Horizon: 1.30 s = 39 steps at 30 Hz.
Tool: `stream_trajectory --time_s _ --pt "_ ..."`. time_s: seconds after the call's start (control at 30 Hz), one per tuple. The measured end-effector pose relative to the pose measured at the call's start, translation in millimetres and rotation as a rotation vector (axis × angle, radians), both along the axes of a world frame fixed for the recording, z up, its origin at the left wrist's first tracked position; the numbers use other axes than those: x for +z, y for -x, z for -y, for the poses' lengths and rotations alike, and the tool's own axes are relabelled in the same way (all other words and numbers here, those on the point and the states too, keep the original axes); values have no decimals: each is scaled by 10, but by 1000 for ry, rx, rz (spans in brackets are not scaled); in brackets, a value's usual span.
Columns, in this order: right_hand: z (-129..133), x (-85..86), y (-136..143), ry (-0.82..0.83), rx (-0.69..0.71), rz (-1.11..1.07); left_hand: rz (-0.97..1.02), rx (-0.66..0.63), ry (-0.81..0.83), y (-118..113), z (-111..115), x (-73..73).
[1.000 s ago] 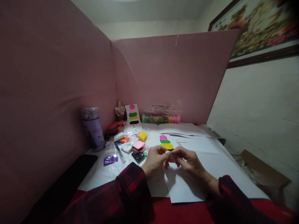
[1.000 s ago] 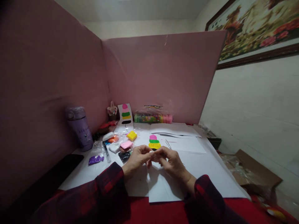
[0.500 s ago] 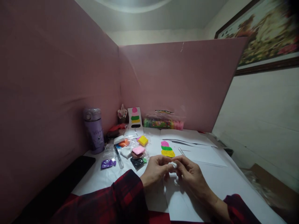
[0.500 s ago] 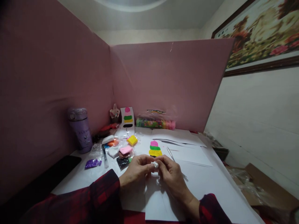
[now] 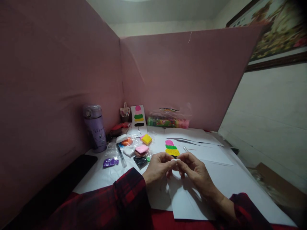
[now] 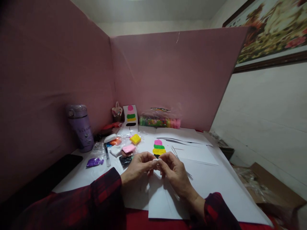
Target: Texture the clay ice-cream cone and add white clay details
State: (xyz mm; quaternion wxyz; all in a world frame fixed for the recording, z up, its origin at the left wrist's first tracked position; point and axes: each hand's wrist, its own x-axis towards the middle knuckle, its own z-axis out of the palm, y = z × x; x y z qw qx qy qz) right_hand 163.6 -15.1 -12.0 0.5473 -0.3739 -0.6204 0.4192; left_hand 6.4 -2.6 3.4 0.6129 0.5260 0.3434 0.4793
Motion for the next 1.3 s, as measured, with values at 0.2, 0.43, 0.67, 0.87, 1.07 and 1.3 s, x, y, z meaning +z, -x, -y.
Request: stream_trajectory --time_s 0.2,0.43,0.67,0.87,1.07,1.3 --pt "30 -9 -4 11 25 19 -33 -47 20 12 18 27" --pt "-12 25 -30 16 -159 -52 34 60 2 -19 6 2" --pt "-4 33 -1 19 -179 -26 80 -35 -12 7 2 -27" --pt "16 1 -13 -75 -5 96 17 -44 -27 -26 29 -20" --pt "-12 -21 -50 -128 -18 198 6 -14 -13 -3 32 8" --pt "-22 11 -42 -60 -17 94 -1 2 -43 -12 2 10"
